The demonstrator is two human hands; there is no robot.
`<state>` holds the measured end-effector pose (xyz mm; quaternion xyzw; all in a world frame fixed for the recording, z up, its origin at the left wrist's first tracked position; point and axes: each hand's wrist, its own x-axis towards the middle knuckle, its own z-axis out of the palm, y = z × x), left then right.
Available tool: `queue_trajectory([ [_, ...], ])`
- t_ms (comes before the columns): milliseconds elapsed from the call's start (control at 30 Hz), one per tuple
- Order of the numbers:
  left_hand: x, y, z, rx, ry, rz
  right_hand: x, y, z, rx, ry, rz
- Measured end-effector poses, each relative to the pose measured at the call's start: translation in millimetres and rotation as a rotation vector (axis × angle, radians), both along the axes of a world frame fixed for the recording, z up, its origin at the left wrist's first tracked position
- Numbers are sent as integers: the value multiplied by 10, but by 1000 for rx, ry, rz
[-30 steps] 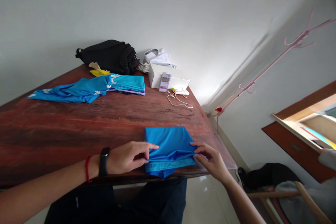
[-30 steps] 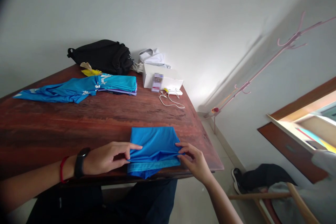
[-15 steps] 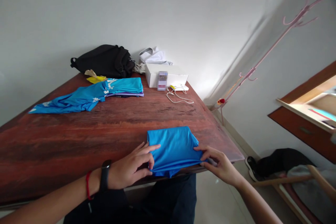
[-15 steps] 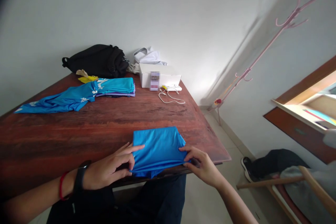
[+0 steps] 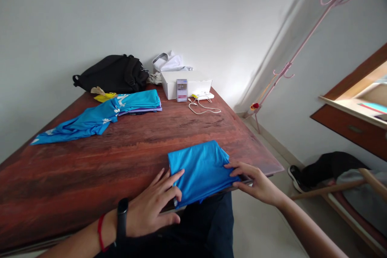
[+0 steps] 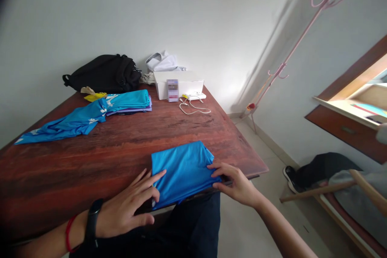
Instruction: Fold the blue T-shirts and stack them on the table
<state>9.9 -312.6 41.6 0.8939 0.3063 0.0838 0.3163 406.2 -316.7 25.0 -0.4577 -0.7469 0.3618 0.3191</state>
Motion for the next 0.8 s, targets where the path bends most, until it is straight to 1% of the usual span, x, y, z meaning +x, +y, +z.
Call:
queue_trajectory([
  [67,-2,25,51,-53,-69,43,-21,24,23,-37,62,-22],
  [167,1,118,116,-145,-157,105,-83,140,33,-91,121,-109],
  [233,17,199,147,-189,-188,124,-138,268,26,-113,137,-162],
  [300,42,277,163,-220,-218,149,-197,419,20,-133,168,-184],
  [367,65,345,160,-278,-290,208,-258,575,23,-149,205,-211],
  [433,79,404,138,-384,-397,305,-319,725,27,-159,214,-273],
  [533,82,486,98,-619,-571,464,-401,928,8,-177,173,-373],
  [600,80,541,80,-733,-641,528,-445,1040,-26,-157,136,-397],
  [667,77,598,71,-729,-629,525,-478,1125,-67,-111,108,-390],
  [733,71,650,63,-649,-557,469,-501,1179,-105,-79,95,-371],
  [800,63,683,53,-593,-481,396,-519,1204,-133,-83,93,-358],
])
